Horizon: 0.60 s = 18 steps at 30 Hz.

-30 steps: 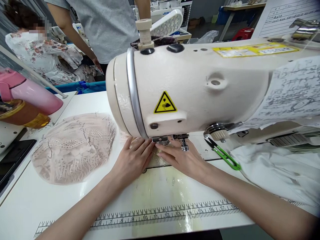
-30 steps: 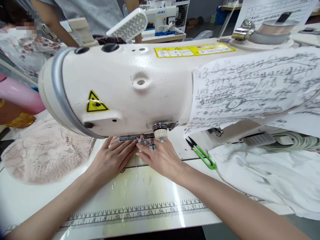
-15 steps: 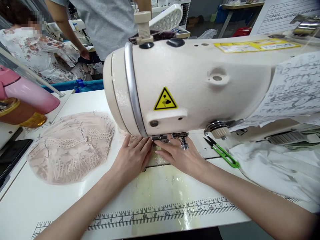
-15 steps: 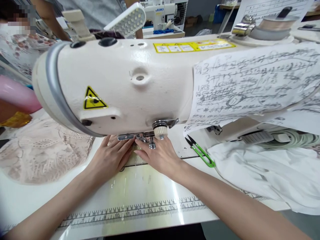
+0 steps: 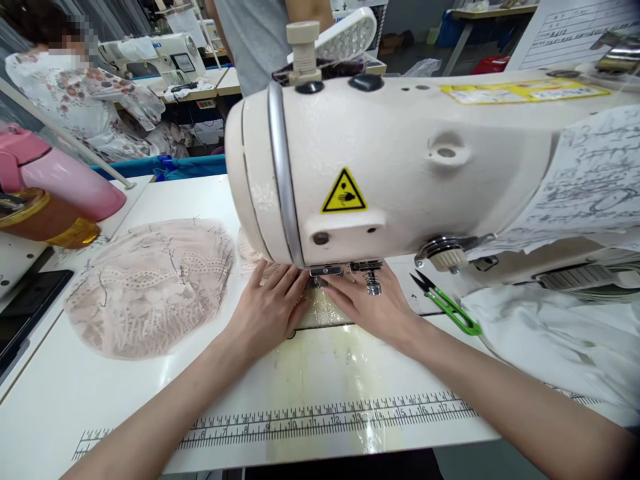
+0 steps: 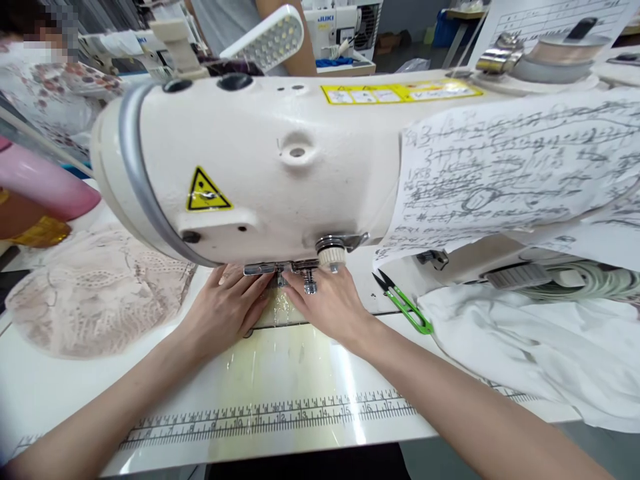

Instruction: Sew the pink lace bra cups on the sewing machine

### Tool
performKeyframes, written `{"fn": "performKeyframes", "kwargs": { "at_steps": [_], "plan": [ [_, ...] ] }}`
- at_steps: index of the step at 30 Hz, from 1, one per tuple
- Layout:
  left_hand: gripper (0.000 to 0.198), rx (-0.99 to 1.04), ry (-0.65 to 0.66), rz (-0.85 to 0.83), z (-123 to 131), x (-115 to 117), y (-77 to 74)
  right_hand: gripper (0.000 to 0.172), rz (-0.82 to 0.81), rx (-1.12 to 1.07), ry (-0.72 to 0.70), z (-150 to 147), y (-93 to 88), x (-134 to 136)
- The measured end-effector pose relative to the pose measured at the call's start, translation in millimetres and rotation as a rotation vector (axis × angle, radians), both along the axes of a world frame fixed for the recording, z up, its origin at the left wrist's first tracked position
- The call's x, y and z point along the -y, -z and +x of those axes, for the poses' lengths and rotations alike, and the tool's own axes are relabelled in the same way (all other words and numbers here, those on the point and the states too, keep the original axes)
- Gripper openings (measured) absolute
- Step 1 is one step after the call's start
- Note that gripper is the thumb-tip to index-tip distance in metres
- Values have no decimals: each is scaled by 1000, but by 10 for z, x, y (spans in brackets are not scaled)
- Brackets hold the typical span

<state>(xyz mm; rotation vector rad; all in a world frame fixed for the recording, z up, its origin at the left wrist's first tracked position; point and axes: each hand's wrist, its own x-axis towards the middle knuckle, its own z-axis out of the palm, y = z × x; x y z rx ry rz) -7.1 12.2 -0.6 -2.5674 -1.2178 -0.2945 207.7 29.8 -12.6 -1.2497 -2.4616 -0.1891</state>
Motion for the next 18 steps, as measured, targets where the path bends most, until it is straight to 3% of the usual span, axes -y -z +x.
{"fn": "performKeyframes", "kwargs": {
  "at_steps": [5,8,12,15,18],
  "plan": [
    [42,18,-20,-5,-6,4,5,30,42,-95,16,25,-20,-61],
    [42,33,-28,3,2,18,-16,29,28,-83,-47,9,-15,-30],
    [32,44,36,127,5,37,-35,32,129,-89,-117,-14,-20,7],
    [18,53,159,227,-17,74,-45,28,163,-113,-259,-36,-32,32],
    [17,110,247,269,-10,133,-108,30,107,-199,-435,-74,-33,92]
  ]
}}
